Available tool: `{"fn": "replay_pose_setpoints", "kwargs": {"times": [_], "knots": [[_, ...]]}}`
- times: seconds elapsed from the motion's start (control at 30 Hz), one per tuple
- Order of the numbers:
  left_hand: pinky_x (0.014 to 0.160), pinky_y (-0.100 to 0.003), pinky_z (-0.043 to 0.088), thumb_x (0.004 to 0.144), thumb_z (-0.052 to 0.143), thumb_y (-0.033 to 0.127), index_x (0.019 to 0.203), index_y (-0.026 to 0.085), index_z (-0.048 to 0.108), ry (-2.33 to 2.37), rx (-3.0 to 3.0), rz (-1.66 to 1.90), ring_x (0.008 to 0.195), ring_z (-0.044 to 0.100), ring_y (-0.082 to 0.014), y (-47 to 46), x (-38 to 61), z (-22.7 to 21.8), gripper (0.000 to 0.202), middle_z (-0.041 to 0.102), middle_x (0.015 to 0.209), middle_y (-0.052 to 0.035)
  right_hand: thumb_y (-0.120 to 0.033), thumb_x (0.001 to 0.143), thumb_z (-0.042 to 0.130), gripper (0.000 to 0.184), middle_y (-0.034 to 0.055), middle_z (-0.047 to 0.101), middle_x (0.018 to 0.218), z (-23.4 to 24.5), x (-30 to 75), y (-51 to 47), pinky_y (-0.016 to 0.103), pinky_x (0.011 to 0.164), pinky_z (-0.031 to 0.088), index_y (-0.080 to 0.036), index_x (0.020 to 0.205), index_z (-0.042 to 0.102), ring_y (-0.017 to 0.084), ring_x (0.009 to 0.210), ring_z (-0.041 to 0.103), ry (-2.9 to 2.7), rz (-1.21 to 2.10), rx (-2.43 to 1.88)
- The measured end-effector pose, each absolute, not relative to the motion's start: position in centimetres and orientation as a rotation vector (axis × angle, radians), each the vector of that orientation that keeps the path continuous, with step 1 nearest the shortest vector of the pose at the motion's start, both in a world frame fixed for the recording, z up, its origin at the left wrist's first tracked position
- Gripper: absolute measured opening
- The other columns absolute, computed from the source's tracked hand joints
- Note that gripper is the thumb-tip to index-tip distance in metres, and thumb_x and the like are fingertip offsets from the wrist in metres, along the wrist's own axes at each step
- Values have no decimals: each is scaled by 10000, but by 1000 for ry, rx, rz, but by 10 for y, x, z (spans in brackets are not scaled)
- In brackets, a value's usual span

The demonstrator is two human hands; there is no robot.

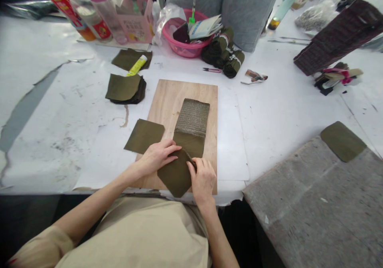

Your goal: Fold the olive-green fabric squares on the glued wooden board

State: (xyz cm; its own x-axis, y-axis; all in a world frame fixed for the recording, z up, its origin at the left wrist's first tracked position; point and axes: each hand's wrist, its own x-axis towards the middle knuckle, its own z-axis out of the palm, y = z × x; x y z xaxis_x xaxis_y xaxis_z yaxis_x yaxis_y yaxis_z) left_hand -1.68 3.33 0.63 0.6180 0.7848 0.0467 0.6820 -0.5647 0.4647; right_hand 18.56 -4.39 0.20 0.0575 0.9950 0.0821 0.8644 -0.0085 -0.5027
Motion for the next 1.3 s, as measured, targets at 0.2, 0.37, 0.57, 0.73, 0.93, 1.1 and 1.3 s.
{"fn": "replay_pose_setpoints", "kwargs": {"times": [0.2,0.37,0.57,0.73,0.93,1.1,1.3], "knots": [[846,-318,497,967,403,138,1306,206,494,1034,2657,356,987,577,-196,26,-15,1,358,577,1073,-83,-336,977,447,245,45,670,918,-10,180,-43,300,795,416,-213,972,659,179,862,586,-1878,370,-1890],[840,-330,485,974,370,139,1376,226,422,1007,2708,256,918,560,-199,21,-8,-1,414,568,990,-75,-327,980,446,260,50,664,926,-12,181,-45,303,791,424,-222,1026,678,179,858,584,-1905,324,-1866],[822,-332,475,981,381,152,1339,213,447,1026,2769,202,922,553,-205,19,-5,-2,369,568,996,-79,-318,974,467,255,44,644,906,-12,182,-47,294,800,431,-234,1056,693,169,854,577,-1906,330,-1854],[812,-337,485,995,378,171,1276,171,494,1036,2820,327,918,565,-201,17,-7,-8,305,577,999,-88,-300,966,488,251,42,624,896,-16,183,-48,272,786,438,-238,1090,698,154,840,565,-1907,300,-1805],[774,-313,498,1001,376,183,1233,145,503,1031,2925,344,879,564,-183,17,-7,-7,268,575,961,-76,-282,967,492,248,28,608,847,-18,184,-46,239,734,432,-246,1079,710,129,787,553,-1919,201,-1764],[749,-308,497,988,374,144,1348,160,410,1033,2961,233,838,559,-180,18,-4,-3,361,561,935,-58,-244,973,472,265,22,603,826,-18,183,-46,234,722,424,-260,1095,707,122,768,546,-1947,206,-1782],[779,-325,503,984,377,133,1301,112,447,1080,2956,220,882,563,-194,16,-4,-3,325,567,980,-79,-239,971,477,264,23,605,829,-19,184,-47,234,711,421,-263,1100,707,122,760,547,-1954,200,-1778]]}}
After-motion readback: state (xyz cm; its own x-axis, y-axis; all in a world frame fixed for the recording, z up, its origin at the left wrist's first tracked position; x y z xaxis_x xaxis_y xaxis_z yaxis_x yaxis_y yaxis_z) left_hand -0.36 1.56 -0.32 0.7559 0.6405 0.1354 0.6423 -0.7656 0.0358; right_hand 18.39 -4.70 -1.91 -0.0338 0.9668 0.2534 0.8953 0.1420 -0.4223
